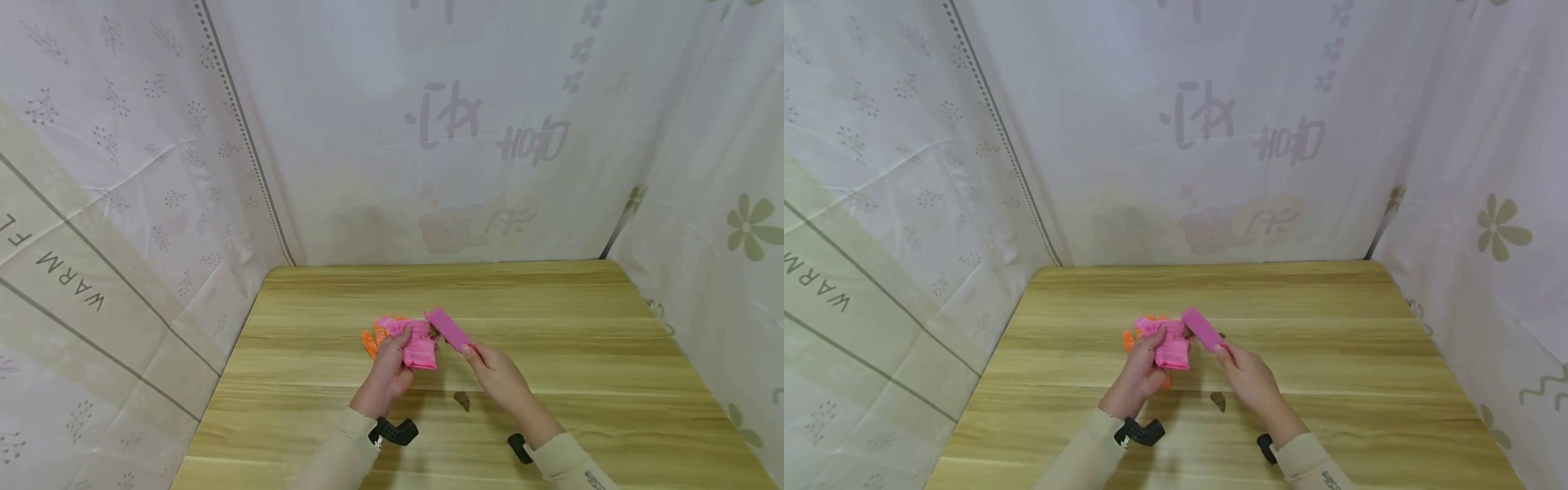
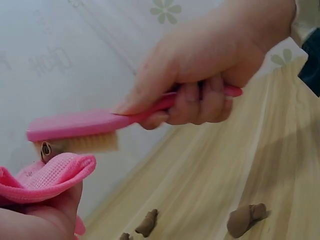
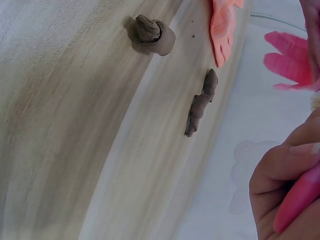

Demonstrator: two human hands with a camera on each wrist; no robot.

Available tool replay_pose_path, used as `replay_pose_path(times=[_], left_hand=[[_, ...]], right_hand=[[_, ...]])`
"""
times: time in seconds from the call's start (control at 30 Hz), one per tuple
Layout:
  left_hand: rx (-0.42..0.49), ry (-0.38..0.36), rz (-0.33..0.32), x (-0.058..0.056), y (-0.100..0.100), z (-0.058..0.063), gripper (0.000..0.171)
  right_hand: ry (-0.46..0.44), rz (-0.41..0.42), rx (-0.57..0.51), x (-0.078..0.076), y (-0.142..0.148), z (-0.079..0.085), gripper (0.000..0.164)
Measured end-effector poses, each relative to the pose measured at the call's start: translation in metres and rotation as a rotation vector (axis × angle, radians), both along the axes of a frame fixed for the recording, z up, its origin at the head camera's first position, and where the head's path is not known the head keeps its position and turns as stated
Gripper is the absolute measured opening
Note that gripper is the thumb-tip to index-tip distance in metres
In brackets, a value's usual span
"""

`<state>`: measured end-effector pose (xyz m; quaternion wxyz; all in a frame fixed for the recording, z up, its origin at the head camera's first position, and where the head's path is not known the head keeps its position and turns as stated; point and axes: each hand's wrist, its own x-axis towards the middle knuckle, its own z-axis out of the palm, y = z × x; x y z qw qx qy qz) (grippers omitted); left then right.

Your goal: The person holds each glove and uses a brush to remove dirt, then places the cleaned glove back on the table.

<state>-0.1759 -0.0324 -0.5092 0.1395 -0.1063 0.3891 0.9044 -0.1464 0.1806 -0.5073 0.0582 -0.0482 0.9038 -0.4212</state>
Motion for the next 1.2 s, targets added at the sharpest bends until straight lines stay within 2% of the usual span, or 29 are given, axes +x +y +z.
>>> replay_pose_path(times=[0.23, 0.5, 0.63, 0.83, 1.0, 1.2], left_hand=[[-0.021, 0.061, -0.024, -0.002, -0.006, 0.001, 0.030], [-0.117, 0.085, -0.018, -0.003, -0.002, -0.003, 0.027], [-0.144, 0.094, -0.043, -0.001, 0.004, -0.003, 0.027], [-0.099, 0.125, -0.088, 0.002, 0.009, 0.000, 0.042], [-0.042, 0.084, -0.051, 0.001, 0.007, 0.000, 0.039], [-0.028, 0.044, -0.005, 0.002, 0.002, -0.001, 0.035]], right_hand=[[-0.006, -0.040, -0.051, -0.001, 0.002, -0.003, 0.051], [-0.022, -0.046, -0.164, 0.000, -0.012, 0.010, 0.046], [0.010, -0.012, -0.131, 0.000, -0.024, 0.015, 0.042], [0.002, 0.022, -0.090, 0.002, -0.035, 0.018, 0.037], [-0.001, 0.001, -0.033, 0.003, -0.032, 0.015, 0.040], [0.016, 0.006, -0.023, 0.002, -0.027, 0.011, 0.041]])
